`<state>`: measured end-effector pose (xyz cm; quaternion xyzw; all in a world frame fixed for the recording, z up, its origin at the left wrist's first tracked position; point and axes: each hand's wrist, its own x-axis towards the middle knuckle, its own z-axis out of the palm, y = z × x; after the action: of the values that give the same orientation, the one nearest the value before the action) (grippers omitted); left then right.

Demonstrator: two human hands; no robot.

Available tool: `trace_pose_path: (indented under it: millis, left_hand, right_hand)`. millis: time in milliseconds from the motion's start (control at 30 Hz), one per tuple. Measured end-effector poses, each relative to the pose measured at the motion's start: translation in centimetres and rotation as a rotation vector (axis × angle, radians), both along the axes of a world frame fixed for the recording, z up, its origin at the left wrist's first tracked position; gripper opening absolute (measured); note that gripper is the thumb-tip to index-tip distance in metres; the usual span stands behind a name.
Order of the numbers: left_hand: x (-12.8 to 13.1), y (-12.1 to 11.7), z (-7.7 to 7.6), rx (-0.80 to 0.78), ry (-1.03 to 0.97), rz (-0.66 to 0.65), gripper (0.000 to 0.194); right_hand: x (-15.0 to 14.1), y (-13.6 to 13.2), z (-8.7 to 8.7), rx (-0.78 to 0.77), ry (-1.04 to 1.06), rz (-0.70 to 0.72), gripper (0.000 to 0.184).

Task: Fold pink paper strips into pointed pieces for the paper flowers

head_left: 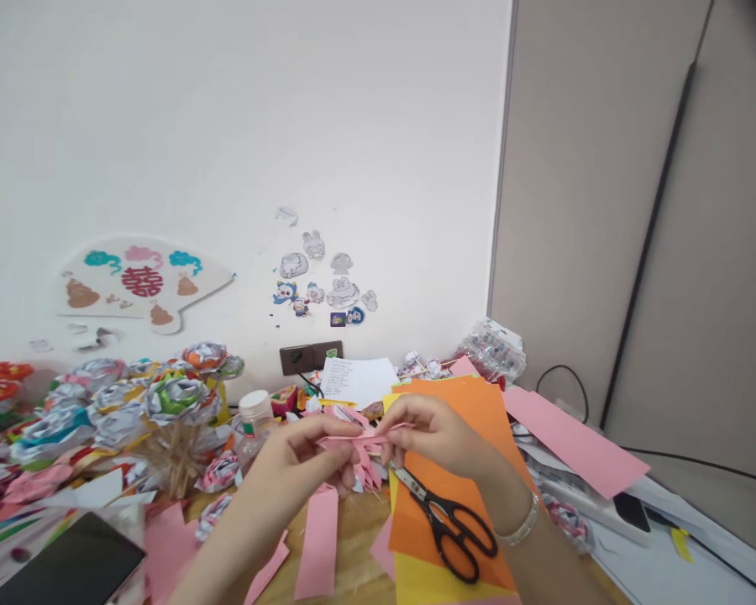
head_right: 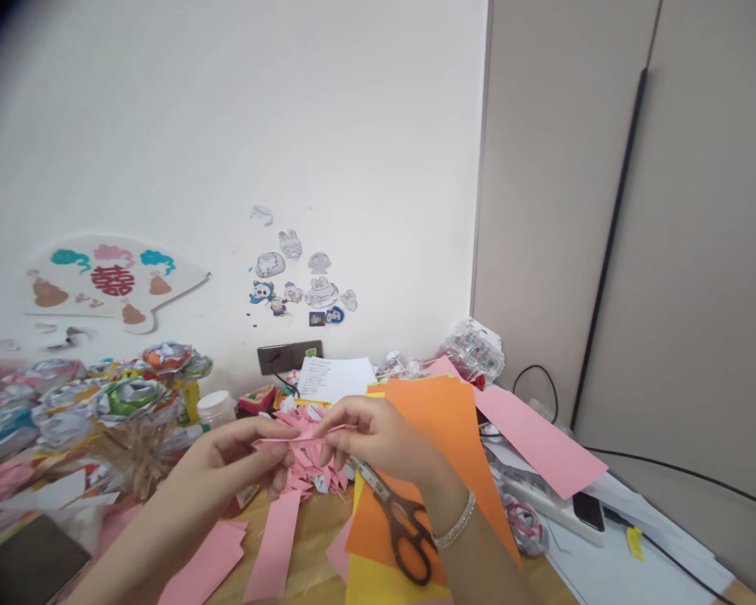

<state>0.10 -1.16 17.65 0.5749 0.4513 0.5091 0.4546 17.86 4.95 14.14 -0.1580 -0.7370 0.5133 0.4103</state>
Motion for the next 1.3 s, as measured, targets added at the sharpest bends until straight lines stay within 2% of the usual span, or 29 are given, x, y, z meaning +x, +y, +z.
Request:
trace_pose_path:
  millis: [233, 467, 533, 667, 867, 1000, 1100, 1200, 1300]
  left_hand:
    - [0.1, 0.2, -0.1, 0.126, 0.138, 0.063, 0.011]
    - [0.4, 0.4, -0.3, 0.197, 0.113, 0.336, 0.02]
    - [0.2, 0.8, -0.6, 0.202, 0.045, 0.319, 0.019]
    - [-0.1, 1.7, -1.4, 0.172, -0.092, 0.194, 0.019]
    - [0.1, 1.7, -1.9, 0.32, -0.117, 0.215, 0.013]
    - [0.4, 1.6, -2.1, 0.256, -0.198, 0.199, 0.013]
    - [0.4, 1.8, -2.6, 0.237, -0.283, 0.258, 0.017]
    - [0.3, 1.9, -2.9, 0.258, -0.346, 0.338, 0.017]
    - [0.6, 1.9, -2.7, 0.217, -0.404, 0.273, 0.014]
  right_hand:
    - [-0.1, 0.4, -0.2, -0.026, 0.03, -0.051, 0.021]
    - [-1.0, -0.4, 0.5, -0.073, -0.047, -0.113, 0.029]
    - [-1.4, -0.7, 0.4, -0.095, -0.069, -0.11, 0.029]
    - [-2.4, -0.8, -0.2, -0.174, -0.079, -0.072, 0.031]
    - [-3.9, -0.8, -1.2, -0.186, -0.11, -0.038, 0.034]
    - [-5.0, -1.0, -1.7, -0.182, -0.02, -0.068, 0.035]
    - [-5.7, -1.3, -2.2, -0.129, -0.065, -0.074, 0.037]
    - [-6.4, -1.7, -2.7, -0.043, -0.147, -0.159, 0.038]
    - [-6.9, -1.9, -3.1, 0.074, -0.197, -0.259, 0.038]
